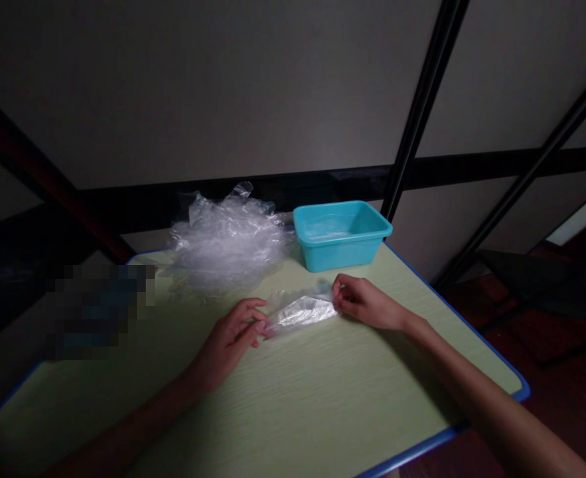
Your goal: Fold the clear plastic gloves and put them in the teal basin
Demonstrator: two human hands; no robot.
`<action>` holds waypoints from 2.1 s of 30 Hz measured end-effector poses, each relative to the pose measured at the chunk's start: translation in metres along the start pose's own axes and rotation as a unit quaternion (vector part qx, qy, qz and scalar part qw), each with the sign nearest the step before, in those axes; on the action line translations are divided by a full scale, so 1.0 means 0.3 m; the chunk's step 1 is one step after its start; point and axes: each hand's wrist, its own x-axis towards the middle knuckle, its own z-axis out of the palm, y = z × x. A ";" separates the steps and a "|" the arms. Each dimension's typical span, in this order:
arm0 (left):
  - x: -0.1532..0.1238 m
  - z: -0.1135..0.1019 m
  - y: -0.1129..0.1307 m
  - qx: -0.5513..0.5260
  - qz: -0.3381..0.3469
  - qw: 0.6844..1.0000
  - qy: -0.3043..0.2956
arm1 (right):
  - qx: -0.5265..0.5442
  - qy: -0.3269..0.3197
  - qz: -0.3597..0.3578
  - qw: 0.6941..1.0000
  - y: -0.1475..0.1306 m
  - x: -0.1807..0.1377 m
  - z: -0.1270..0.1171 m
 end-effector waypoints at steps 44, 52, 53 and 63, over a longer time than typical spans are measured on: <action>0.049 -0.092 -0.011 0.259 0.117 0.939 0.194 | -0.067 0.036 -0.093 0.993 0.022 0.011 0.083; -0.058 0.081 0.107 0.422 0.223 0.858 -0.191 | -0.191 -0.007 -0.215 0.958 0.047 -0.041 0.027; -0.055 0.090 0.111 0.428 0.222 0.849 -0.217 | -0.194 -0.005 -0.216 0.957 0.049 -0.042 0.025; -0.009 0.112 0.108 0.449 0.174 0.829 -0.284 | -0.215 -0.014 -0.210 0.954 0.039 -0.038 0.019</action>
